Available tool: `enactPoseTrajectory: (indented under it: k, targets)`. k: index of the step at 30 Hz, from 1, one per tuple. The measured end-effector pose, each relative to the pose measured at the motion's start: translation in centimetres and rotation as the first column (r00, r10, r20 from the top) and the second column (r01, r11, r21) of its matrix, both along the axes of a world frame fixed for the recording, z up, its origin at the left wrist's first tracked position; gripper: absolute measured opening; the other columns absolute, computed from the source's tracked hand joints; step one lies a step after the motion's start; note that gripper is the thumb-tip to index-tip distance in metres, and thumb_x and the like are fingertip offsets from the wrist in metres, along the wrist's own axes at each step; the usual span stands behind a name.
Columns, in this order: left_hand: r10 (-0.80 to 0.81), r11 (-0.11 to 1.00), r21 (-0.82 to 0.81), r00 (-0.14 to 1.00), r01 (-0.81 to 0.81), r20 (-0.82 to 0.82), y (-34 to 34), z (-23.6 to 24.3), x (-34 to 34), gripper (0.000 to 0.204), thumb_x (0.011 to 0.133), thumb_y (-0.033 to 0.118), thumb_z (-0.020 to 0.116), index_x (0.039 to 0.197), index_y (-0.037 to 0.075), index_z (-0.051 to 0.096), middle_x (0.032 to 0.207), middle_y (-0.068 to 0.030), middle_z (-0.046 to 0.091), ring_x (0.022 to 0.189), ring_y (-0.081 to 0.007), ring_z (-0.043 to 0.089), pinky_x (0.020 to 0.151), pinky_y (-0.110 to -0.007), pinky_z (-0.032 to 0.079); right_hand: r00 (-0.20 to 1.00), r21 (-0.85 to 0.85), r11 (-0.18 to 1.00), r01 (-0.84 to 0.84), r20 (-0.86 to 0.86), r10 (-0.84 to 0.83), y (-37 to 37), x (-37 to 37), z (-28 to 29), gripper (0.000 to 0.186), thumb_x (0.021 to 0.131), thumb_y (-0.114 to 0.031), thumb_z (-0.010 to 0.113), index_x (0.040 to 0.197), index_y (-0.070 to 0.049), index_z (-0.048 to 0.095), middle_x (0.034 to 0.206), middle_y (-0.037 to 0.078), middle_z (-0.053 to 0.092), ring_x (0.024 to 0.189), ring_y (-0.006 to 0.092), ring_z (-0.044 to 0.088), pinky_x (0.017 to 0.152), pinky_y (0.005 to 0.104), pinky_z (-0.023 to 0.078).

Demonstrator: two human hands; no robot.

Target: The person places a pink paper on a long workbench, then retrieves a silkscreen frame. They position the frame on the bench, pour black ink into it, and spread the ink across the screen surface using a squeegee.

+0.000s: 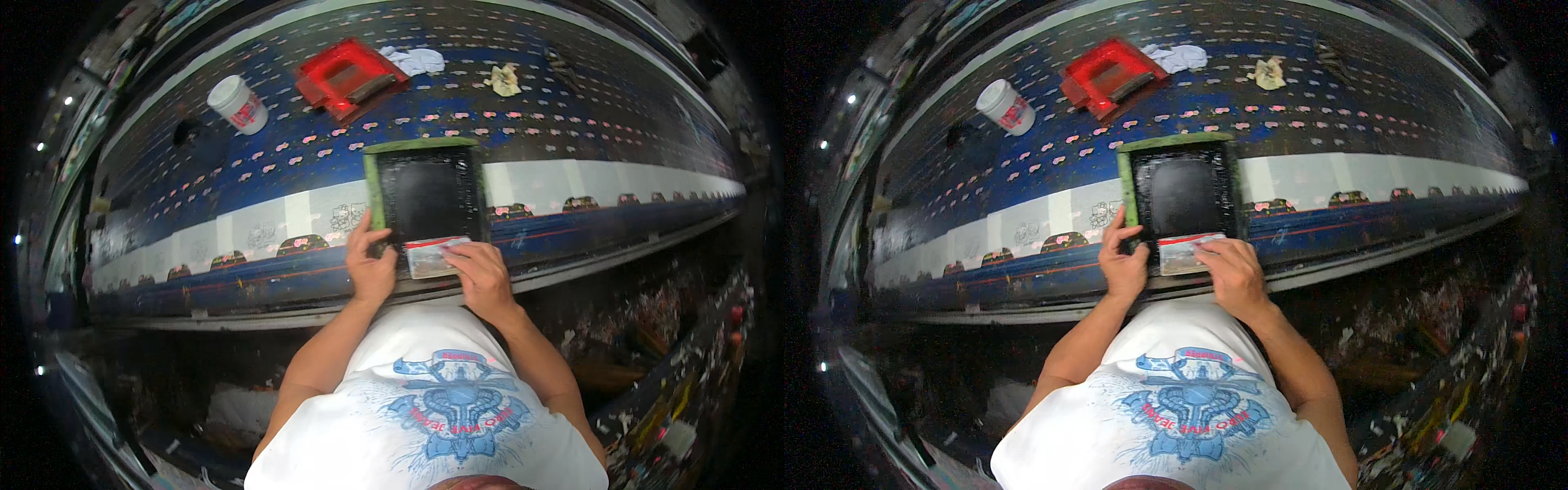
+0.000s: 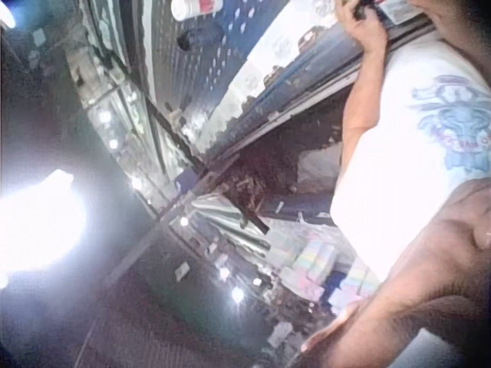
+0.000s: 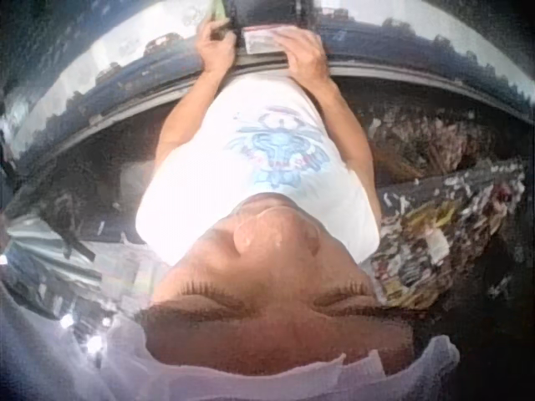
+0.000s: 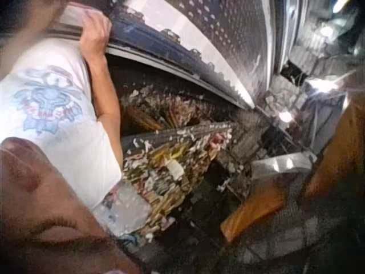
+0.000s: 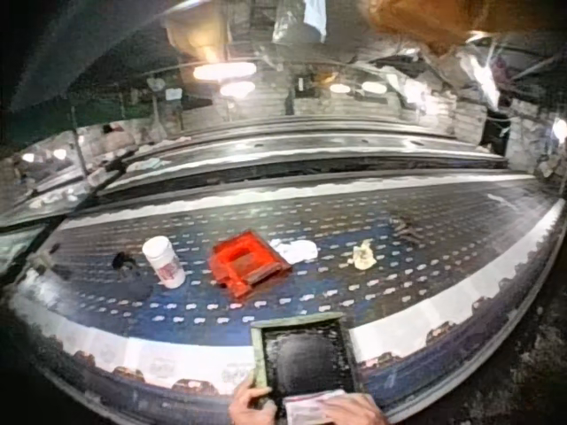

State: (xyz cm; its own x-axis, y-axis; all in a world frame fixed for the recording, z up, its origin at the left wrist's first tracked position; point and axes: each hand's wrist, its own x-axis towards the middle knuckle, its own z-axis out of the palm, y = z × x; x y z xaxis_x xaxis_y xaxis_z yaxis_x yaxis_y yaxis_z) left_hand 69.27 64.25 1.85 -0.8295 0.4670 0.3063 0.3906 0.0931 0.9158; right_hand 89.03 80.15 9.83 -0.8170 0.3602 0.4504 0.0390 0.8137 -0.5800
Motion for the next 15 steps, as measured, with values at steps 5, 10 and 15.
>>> enactPoseTrajectory:
  k: [5, 10, 15]
  targets:
    - [0.0, 0.999, 0.039, 0.991, -0.006, 0.136, 4.6, -1.0, 3.8, 0.036, 0.076, -0.008, 0.075, 0.109, 0.007, 0.081, 0.163, -0.0225, 0.061, 0.15, -0.0387, 0.056, 0.126, -0.047, 0.043, 0.999, -0.051, 0.998, -0.038, 0.011, 0.039, 4.2, 4.2, -0.4, 0.035, 0.085, 0.014, 0.071, 0.116, 0.001, 0.081, 0.122, 0.017, 0.076, 0.118, 0.0395, 0.071, 0.103, 0.0496, 0.057]
    - [-0.006, 0.995, 0.096, 0.967, -0.019, 0.253, 5.5, -2.3, 4.2, 0.036, 0.076, -0.01, 0.075, 0.109, 0.005, 0.08, 0.166, -0.0216, 0.06, 0.151, -0.0349, 0.057, 0.127, -0.045, 0.042, 0.992, -0.056, 0.992, -0.117, 0.045, 0.12, 6.4, 5.1, -0.2, 0.044, 0.083, 0.017, 0.071, 0.122, -0.001, 0.078, 0.124, 0.017, 0.075, 0.119, 0.0402, 0.07, 0.102, 0.0486, 0.058]
    - [-0.008, 0.996, 0.089, 0.952, -0.02, 0.305, 5.8, -3.1, 4.0, 0.037, 0.077, -0.011, 0.074, 0.11, 0.004, 0.08, 0.167, -0.0219, 0.058, 0.153, -0.0345, 0.056, 0.127, -0.044, 0.042, 0.98, 0.071, 0.983, -0.172, 0.114, 0.163, 7.0, 4.0, 1.0, 0.036, 0.089, 0.003, 0.07, 0.124, 0.0, 0.078, 0.123, 0.015, 0.075, 0.119, 0.0367, 0.069, 0.102, 0.0479, 0.056]
